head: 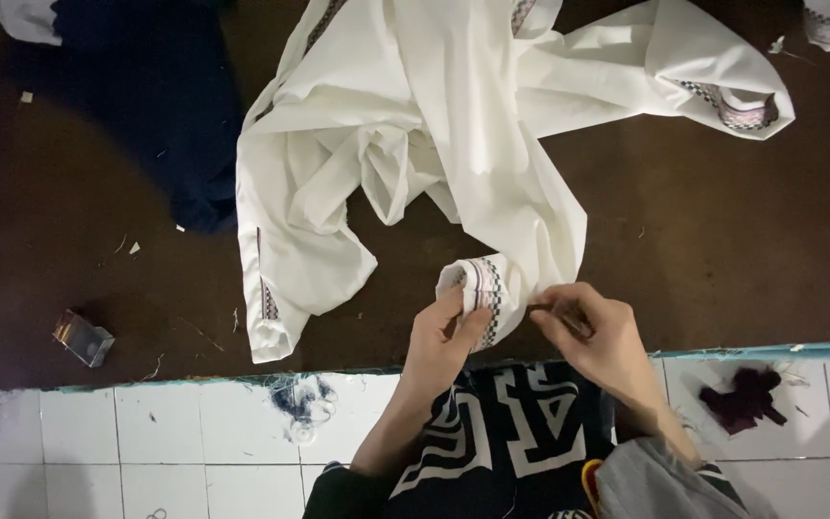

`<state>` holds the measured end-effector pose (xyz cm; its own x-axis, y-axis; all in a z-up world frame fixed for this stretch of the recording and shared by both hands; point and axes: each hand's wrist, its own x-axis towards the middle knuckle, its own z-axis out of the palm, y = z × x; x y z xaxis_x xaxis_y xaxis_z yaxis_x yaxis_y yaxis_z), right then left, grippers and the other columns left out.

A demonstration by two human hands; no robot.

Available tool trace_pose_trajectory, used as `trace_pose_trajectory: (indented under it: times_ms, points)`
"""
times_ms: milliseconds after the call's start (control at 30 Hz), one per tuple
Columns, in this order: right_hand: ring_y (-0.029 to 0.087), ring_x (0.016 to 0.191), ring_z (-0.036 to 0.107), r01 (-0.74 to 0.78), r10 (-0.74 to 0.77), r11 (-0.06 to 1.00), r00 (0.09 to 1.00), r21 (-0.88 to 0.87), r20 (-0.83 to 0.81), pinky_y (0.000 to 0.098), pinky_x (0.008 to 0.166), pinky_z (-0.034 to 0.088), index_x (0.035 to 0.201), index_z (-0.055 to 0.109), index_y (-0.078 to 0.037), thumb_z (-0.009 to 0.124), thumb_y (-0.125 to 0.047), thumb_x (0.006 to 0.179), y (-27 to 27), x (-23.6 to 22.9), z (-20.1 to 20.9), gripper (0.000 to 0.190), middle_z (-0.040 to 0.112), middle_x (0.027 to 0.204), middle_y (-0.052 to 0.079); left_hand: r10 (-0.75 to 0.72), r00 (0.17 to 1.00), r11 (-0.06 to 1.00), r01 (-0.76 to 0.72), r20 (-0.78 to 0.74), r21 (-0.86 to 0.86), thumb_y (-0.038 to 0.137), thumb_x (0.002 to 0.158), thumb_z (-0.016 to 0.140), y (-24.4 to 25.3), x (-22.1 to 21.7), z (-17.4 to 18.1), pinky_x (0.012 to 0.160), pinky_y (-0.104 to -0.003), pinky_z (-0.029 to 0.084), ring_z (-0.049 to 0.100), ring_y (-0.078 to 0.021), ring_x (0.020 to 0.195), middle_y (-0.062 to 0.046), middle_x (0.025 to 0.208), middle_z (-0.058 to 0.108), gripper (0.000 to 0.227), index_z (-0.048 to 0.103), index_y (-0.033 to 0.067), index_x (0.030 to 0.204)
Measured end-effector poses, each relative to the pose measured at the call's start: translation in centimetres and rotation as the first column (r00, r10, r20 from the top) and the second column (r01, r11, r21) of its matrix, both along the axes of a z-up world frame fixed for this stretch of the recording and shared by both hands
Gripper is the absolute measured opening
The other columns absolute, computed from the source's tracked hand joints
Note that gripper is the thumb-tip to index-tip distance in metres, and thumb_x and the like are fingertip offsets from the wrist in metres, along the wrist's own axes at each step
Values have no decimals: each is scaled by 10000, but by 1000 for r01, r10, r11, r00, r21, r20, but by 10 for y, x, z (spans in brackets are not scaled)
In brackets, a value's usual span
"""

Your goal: Trimming excess loose threads from the cuffs of a white garment using thread snips.

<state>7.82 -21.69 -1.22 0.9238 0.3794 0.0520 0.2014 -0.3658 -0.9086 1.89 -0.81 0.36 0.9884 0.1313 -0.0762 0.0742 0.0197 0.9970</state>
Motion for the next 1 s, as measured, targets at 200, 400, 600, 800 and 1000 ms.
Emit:
trace_pose_trajectory:
  times_ms: [200, 400, 600, 800, 1000]
  points:
    - [236, 416, 546, 2, -13, 990, 997, -142, -78, 343, 449, 429, 995, 743, -48, 751, -116, 886, 10, 12, 4, 129, 607, 501, 116, -173, 985, 975, 170, 10, 143, 231, 991, 697, -7, -13, -20, 720, -305, 476, 568, -126, 768, -52, 742, 547, 272, 627, 45, 805]
    - [107, 695, 502, 150, -175, 984, 928, -100, -329, 284, 622, 387, 900, 664, -61, 594, -146, 972, -2, 17, -12, 132, 626, 760, 3, -791, 602, 531, 762, -105, 371, 474, 996, 423, -17, -24, 8, 1221, -502, 267, 363, -426, 1476, -269, 1577, 398, 721, 377, -30, 1509]
    - [133, 741, 528, 566, -330, 762, 757, 314, -564, 252, 696, 388, 979, 632, -87, 562, -113, 992, -30, 10, -27, 75, 570, 850, 24, -537, 807, 715, 590, -245, 375, 343, 1023, 559, -2, -23, 34, 729, -310, 524, 641, -171, 778, -63, 891, 693, 314, 688, 61, 978]
    - [123, 671, 622, -242, 307, 908, 940, 342, -149, 253, 601, 540, 942, 653, -86, 668, -130, 901, -30, 1, -9, 62, 672, 881, 28, -474, 856, 875, 485, -204, 1, 599, 870, 563, -24, -3, 5, 1089, -479, 465, 566, -327, 1313, -184, 1465, 543, 837, 402, 34, 1465]
    - [113, 622, 516, 440, -368, 844, 891, 308, -265, 247, 557, 377, 759, 564, -106, 591, -261, 997, -5, 1, 59, 285, 581, 738, 27, -144, 894, 845, -112, -425, -524, 228, 764, 709, 3, -27, -18, 781, -291, 530, 684, -164, 899, -60, 1040, 739, 433, 695, 36, 1151]
